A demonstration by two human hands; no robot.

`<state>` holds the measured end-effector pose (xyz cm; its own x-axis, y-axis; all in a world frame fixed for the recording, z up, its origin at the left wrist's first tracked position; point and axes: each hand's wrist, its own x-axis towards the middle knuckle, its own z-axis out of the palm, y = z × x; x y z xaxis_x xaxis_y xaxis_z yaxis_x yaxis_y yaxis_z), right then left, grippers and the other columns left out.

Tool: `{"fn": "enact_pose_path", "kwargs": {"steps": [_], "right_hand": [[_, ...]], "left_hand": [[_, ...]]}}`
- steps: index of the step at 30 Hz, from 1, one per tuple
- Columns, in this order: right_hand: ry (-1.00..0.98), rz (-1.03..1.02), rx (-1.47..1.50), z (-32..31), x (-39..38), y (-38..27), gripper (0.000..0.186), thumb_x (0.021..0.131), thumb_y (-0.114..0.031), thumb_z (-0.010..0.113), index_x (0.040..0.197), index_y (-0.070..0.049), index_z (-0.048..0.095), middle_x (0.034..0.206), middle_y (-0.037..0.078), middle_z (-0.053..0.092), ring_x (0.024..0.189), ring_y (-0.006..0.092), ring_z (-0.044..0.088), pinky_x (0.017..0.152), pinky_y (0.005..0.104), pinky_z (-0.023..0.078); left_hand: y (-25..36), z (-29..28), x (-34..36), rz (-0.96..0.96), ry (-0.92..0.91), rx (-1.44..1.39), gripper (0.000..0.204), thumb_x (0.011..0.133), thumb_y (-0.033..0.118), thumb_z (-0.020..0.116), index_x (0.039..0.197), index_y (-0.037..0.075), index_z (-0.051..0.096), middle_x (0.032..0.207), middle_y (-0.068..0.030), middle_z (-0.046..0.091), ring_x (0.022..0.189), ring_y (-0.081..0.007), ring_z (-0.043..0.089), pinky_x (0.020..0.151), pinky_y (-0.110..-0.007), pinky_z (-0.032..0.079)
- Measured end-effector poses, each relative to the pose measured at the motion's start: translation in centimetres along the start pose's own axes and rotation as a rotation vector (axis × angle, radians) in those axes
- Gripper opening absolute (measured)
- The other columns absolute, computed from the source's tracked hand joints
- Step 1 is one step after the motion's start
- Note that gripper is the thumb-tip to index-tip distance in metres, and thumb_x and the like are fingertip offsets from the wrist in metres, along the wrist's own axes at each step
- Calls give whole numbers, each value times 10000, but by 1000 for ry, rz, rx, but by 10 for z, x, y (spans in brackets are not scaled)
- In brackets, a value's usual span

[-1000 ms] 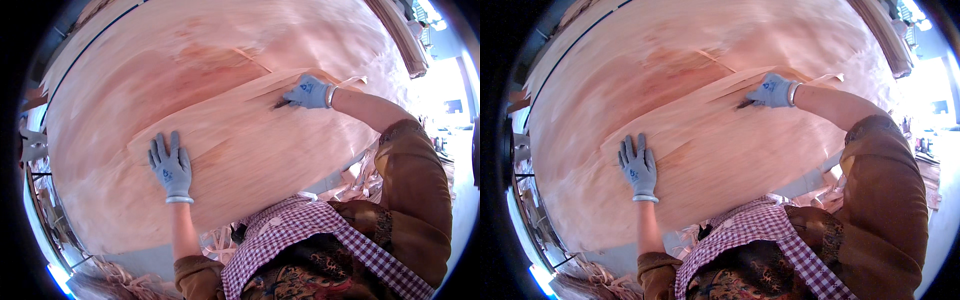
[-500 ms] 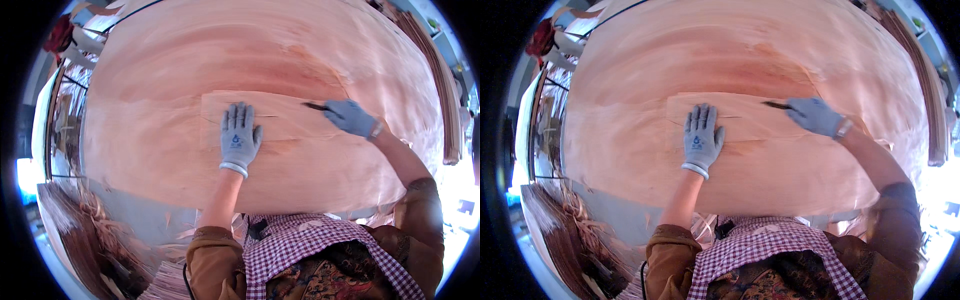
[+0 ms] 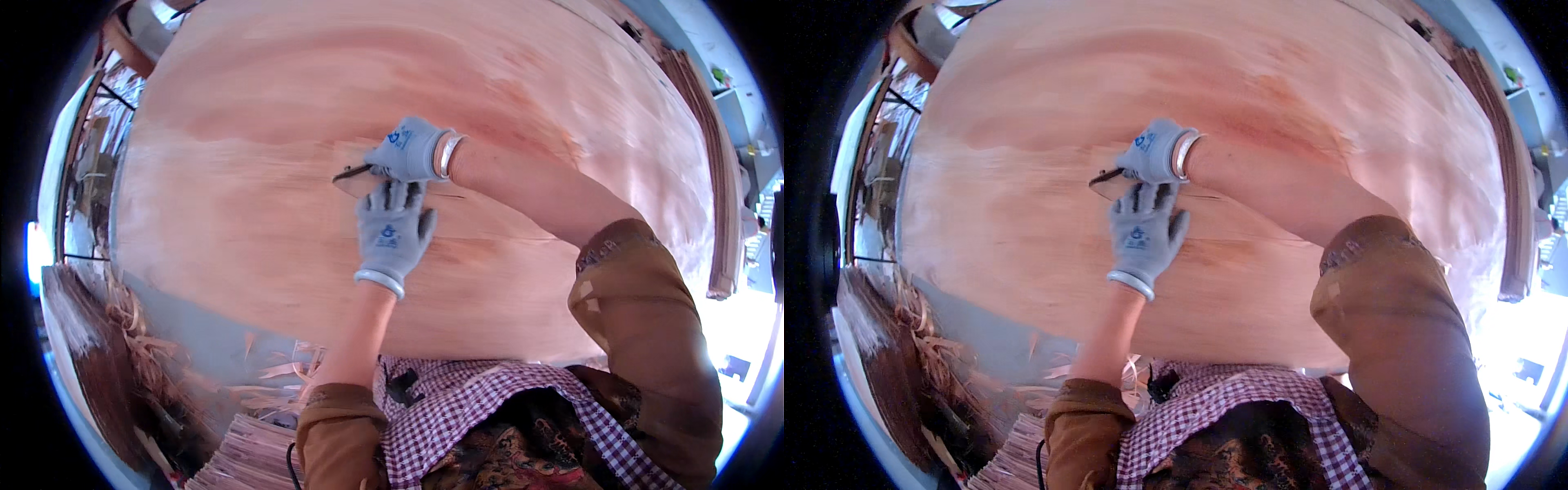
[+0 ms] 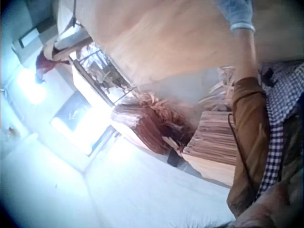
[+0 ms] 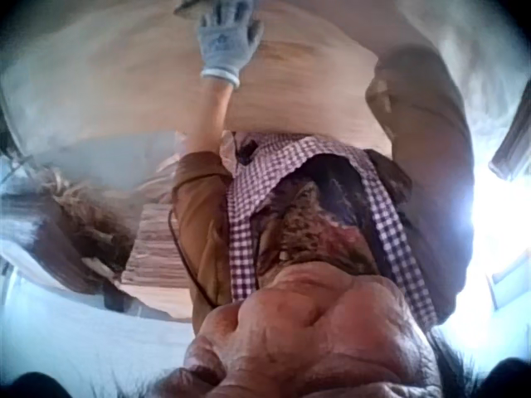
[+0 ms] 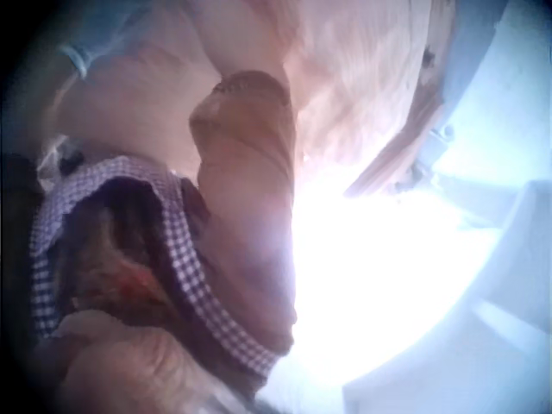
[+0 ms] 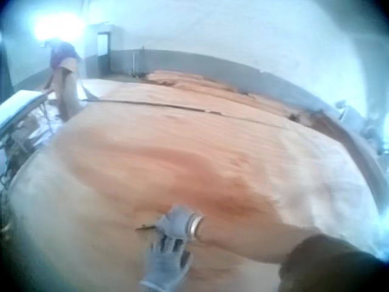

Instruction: The person repairs thin wood veneer sheets by using a utility knife to cut out damaged sections and applying small pieces of tape to hold the veneer together.

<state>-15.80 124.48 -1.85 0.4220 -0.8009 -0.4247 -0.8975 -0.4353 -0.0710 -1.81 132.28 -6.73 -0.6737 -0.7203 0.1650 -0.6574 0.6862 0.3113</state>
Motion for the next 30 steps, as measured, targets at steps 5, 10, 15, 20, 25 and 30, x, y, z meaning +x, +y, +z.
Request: {"fn": "enact_pose_path", "kwargs": {"steps": [5, 10, 15, 20, 25, 30], "right_hand": [[-3, 141, -41, 18, -55, 28, 251, 914, -336, 452, 1059, -174, 576, 924, 101, 670, 872, 300, 648, 704, 417, 495], [-163, 352, 69, 32, -126, 49, 278, 923, -363, 439, 1088, -160, 532, 912, 124, 664, 843, 311, 645, 692, 432, 490], [-183, 365, -9, 30, -151, 61, 272, 916, -364, 454, 1061, -161, 563, 901, 99, 665, 802, 310, 645, 689, 416, 488], [-36, 294, -74, 3, -149, 59, 216, 917, -328, 472, 1001, -160, 579, 840, 86, 664, 779, 293, 637, 686, 413, 473], [320, 382, 253, 2, -198, 33, 188, 942, -294, 478, 961, -115, 529, 709, 86, 592, 669, 261, 592, 617, 362, 440], [452, 571, 750, 33, -257, 35, 150, 921, -214, 514, 938, -66, 527, 699, 76, 547, 628, 193, 556, 573, 314, 438]], "left_hand": [[2, -1, 0, 32, 47, 81, 510, 836, 372, 556, 1290, 146, 501, 1196, -81, 514, 1096, -304, 463, 866, -470, 355], [4, -2, 1, 31, 16, 109, 507, 840, 375, 547, 1294, 153, 495, 1178, -66, 516, 1082, -290, 467, 851, -467, 364], [9, -4, 0, 67, 70, 155, 495, 846, 376, 538, 1284, 148, 502, 1141, -61, 529, 1061, -282, 485, 831, -460, 378], [10, -3, 0, 73, 63, 195, 501, 845, 379, 547, 1289, 151, 505, 1131, -70, 532, 1063, -286, 499, 823, -450, 390], [8, 0, -1, 76, 75, 198, 503, 855, 385, 534, 1311, 176, 493, 1174, -78, 523, 1102, -294, 488, 848, -463, 377], [10, -1, -2, 63, 11, 217, 517, 859, 391, 525, 1342, 215, 470, 1224, -94, 502, 1120, -308, 476, 861, -481, 365]]}}
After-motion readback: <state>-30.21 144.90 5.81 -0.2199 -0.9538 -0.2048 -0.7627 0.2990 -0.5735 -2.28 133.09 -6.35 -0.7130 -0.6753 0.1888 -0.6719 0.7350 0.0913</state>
